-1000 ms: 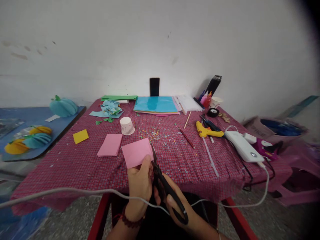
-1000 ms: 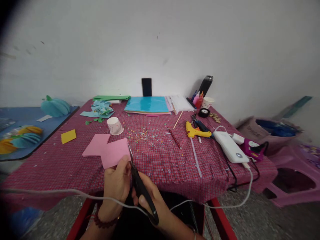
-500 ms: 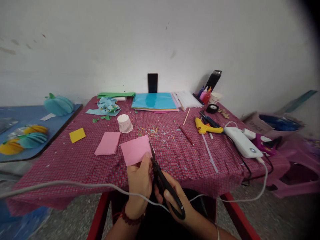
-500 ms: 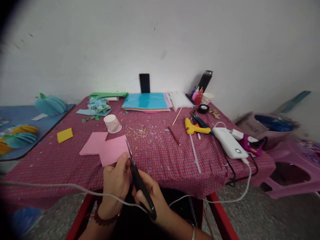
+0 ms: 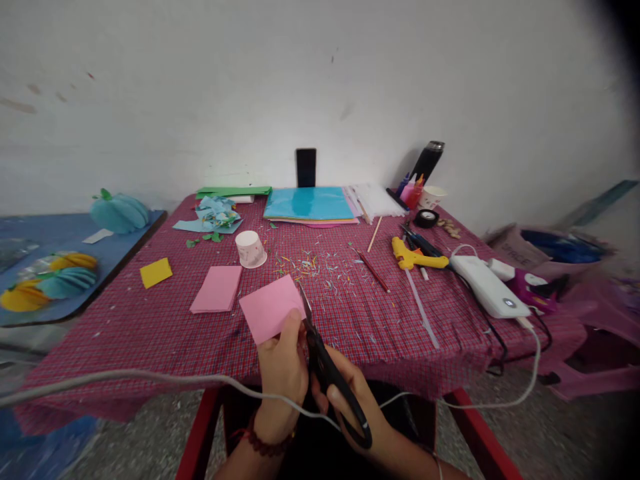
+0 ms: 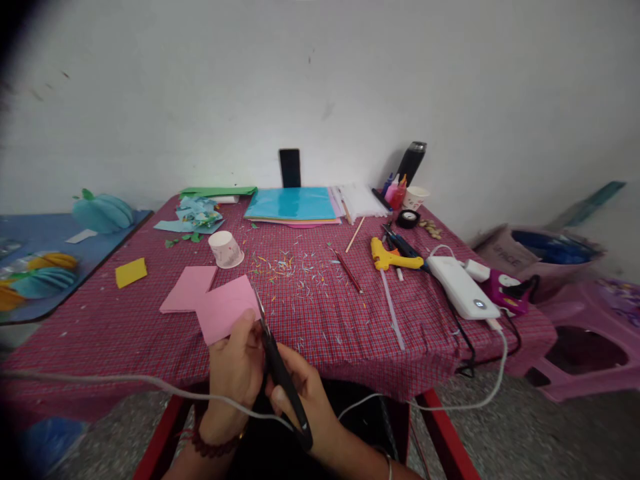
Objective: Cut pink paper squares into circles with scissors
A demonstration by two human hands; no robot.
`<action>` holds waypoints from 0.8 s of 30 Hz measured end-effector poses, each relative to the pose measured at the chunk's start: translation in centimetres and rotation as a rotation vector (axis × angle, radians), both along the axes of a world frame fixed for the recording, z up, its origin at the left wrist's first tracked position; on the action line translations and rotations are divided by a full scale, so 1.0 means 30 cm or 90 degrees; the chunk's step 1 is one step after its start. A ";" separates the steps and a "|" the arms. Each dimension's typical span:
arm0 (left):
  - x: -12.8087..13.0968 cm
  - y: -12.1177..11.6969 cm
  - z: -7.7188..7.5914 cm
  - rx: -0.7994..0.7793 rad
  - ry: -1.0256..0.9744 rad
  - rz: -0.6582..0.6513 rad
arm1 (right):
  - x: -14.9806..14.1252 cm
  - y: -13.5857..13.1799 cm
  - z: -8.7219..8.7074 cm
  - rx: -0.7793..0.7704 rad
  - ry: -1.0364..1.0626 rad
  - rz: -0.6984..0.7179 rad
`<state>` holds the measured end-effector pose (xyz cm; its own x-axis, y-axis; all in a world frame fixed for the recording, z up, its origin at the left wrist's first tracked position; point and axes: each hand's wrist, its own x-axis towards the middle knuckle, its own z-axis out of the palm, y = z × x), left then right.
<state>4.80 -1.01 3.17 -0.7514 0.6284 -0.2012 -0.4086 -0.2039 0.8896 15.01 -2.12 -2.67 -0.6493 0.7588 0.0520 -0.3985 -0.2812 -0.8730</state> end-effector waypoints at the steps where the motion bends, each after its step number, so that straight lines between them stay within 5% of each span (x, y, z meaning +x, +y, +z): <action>1: 0.000 -0.001 -0.001 -0.007 0.001 -0.005 | 0.001 -0.002 0.000 -0.004 -0.002 -0.004; 24: -0.003 -0.021 0.015 -0.120 0.091 -0.048 | 0.007 -0.003 0.008 -0.028 -0.013 0.010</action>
